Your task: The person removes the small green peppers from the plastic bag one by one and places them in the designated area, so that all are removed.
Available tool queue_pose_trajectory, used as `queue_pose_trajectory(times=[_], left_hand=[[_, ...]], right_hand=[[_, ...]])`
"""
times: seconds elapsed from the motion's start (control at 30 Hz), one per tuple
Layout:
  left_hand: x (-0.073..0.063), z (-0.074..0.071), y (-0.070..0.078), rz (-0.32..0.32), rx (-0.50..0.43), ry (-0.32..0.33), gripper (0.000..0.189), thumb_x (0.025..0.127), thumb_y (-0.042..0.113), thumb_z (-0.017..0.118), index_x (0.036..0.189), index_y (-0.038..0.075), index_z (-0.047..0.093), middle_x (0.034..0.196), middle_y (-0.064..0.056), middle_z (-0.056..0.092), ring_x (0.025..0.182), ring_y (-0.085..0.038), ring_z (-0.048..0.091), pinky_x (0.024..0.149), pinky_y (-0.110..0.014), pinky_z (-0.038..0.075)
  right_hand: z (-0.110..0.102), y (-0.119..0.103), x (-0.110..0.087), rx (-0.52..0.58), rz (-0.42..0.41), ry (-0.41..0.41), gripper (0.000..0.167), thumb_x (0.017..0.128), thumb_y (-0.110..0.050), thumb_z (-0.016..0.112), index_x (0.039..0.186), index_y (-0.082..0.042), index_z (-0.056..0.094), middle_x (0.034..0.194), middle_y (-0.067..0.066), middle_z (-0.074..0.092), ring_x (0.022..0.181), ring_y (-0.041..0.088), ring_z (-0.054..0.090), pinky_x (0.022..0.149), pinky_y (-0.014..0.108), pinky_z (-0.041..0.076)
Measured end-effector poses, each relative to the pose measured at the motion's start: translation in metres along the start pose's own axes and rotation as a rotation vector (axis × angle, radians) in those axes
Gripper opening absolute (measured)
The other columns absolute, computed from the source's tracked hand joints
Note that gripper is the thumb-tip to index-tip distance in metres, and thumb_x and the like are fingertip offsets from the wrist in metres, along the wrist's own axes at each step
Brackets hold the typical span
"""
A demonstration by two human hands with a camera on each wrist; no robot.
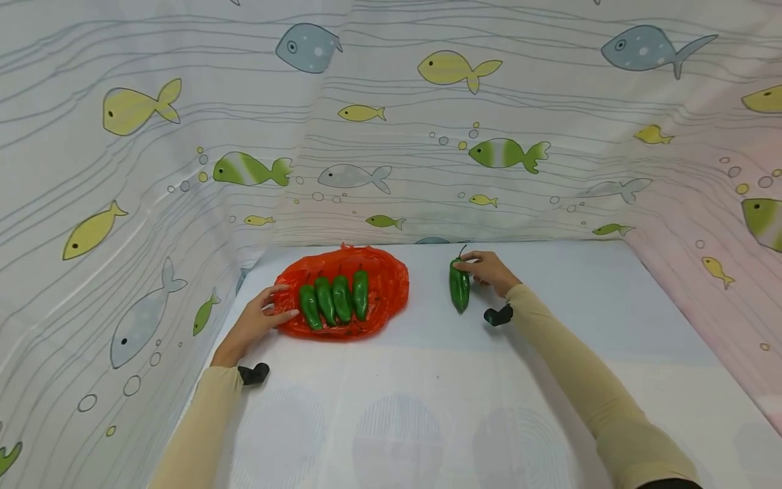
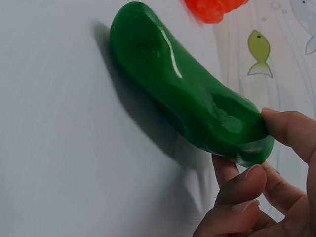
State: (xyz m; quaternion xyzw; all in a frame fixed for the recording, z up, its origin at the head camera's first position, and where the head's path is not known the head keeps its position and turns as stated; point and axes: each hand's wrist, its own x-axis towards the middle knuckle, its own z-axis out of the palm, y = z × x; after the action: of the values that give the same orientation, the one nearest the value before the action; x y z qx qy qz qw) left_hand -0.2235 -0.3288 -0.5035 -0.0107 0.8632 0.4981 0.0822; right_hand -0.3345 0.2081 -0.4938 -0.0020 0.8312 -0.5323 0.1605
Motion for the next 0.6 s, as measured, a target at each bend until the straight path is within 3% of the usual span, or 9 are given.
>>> queue_pose_trajectory(times=[0.17, 0.27, 0.4, 0.6], left_hand=[[-0.001, -0.0012, -0.0012, 0.003, -0.025, -0.007, 0.082, 0.093, 0.035, 0.079, 0.158, 0.016, 0.034, 0.163, -0.027, 0.025, 0.139, -0.046, 0.041, 0.107, -0.052, 0.043], [-0.002, -0.0011, -0.002, 0.012, -0.05, -0.012, 0.08, 0.093, 0.031, 0.079, 0.158, 0.015, 0.035, 0.161, -0.027, 0.028, 0.133, -0.045, 0.048, 0.097, -0.038, 0.051], [-0.0027, -0.0019, -0.0032, 0.028, -0.065, -0.011, 0.078, 0.093, 0.029, 0.079, 0.157, 0.014, 0.036, 0.159, -0.027, 0.032, 0.128, -0.042, 0.053, 0.083, -0.021, 0.051], [-0.0027, -0.0023, 0.0003, 0.041, -0.065, -0.017, 0.079, 0.093, 0.03, 0.079, 0.157, 0.012, 0.036, 0.16, -0.028, 0.031, 0.128, -0.042, 0.054, 0.083, -0.021, 0.052]], right_hand=[[-0.0006, 0.0052, 0.0028, -0.01, 0.002, -0.014, 0.053, 0.098, -0.039, 0.071, 0.139, -0.007, 0.06, 0.104, 0.008, 0.059, 0.07, 0.017, 0.046, 0.064, 0.03, 0.039], [-0.0023, 0.0083, 0.0034, -0.025, -0.003, -0.03, 0.054, 0.099, -0.04, 0.07, 0.138, -0.004, 0.06, 0.11, 0.01, 0.063, 0.07, 0.016, 0.047, 0.062, 0.029, 0.039], [-0.0045, 0.0102, 0.0041, -0.027, -0.017, -0.045, 0.055, 0.099, -0.041, 0.07, 0.138, -0.003, 0.06, 0.115, 0.014, 0.064, 0.072, 0.017, 0.049, 0.063, 0.029, 0.04], [-0.0048, 0.0086, 0.0028, -0.042, 0.004, -0.038, 0.06, 0.099, -0.042, 0.069, 0.143, -0.004, 0.057, 0.119, 0.015, 0.066, 0.072, 0.016, 0.05, 0.066, 0.029, 0.041]])
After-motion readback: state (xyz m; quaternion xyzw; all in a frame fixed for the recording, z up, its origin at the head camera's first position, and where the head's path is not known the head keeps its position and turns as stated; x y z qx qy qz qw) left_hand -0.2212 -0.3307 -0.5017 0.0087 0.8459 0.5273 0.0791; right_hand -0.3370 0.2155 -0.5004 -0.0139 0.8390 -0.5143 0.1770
